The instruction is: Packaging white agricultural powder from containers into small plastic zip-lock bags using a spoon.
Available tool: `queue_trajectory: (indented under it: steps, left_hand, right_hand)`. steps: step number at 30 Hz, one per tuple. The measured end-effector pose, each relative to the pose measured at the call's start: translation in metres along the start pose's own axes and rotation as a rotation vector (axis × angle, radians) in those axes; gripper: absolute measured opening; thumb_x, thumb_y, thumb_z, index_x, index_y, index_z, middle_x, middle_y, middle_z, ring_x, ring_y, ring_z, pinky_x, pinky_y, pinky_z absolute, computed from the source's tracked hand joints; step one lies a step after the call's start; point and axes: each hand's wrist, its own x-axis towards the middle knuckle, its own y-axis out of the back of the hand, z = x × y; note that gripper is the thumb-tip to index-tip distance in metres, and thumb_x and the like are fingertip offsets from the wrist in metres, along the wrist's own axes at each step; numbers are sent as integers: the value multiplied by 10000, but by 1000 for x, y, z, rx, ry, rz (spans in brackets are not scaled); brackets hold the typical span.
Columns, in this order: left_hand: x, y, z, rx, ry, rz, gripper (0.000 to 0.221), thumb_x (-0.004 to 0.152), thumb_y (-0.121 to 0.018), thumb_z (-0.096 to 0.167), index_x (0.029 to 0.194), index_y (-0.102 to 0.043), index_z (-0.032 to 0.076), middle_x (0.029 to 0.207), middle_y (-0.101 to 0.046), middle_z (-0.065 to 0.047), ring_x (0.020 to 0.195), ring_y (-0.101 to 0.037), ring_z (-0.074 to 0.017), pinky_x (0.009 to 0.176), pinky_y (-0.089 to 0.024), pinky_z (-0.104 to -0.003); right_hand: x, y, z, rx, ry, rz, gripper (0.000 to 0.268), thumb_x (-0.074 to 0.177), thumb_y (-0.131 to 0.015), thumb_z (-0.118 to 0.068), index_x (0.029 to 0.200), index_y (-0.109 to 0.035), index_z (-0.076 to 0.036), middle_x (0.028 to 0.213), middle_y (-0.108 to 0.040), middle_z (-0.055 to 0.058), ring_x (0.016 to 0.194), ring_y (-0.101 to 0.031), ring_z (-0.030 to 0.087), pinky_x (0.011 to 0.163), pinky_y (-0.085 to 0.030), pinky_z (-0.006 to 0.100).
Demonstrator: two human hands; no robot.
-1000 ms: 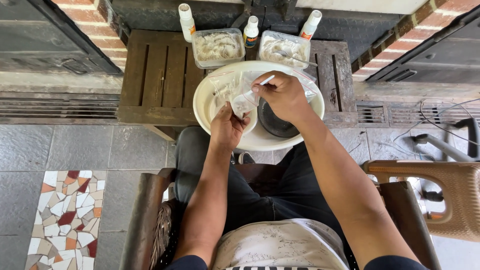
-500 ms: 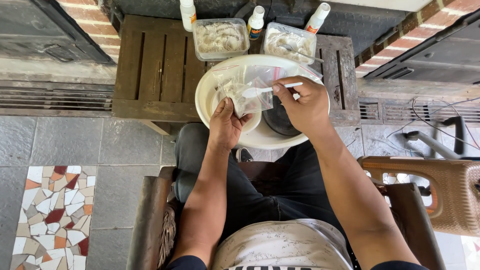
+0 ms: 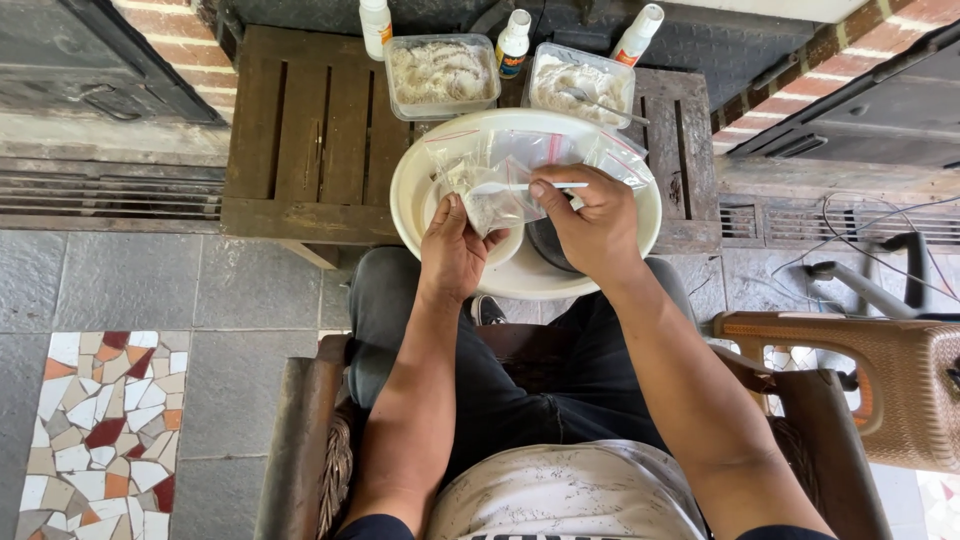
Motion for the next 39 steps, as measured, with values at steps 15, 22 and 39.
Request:
queue_trajectory:
  steps: [15, 22, 39]
  left_hand:
    - [-7, -13, 6, 21, 32, 12, 160, 1072, -533, 325, 1057, -629, 198, 1034, -761, -65, 878, -749, -225, 736, -648, -383]
    - [-9, -19, 6, -24, 51, 23, 149, 1064, -562, 302, 1014, -617, 173, 1010, -760, -96, 878, -746, -244, 753, -635, -374]
    - [-13, -28, 17, -25, 55, 49, 237, 1050, -549, 401, 1018, -628, 180, 981, -749, -100, 835, -733, -247, 695, -609, -351]
  right_hand:
    - [-9, -7, 0, -80, 35, 89, 80, 922, -809, 28, 977, -773, -17, 780, -739, 128, 717, -738, 224, 675, -580, 355]
    - [-8, -6, -6, -131, 37, 126, 95, 892, -809, 35, 932, -789, -49, 767, -755, 105, 675, -743, 264, 667, -591, 352]
    - [0, -3, -16, -101, -17, 64, 56, 941, -811, -12, 965, -769, -39, 803, -752, 116, 768, -753, 278, 750, -592, 408]
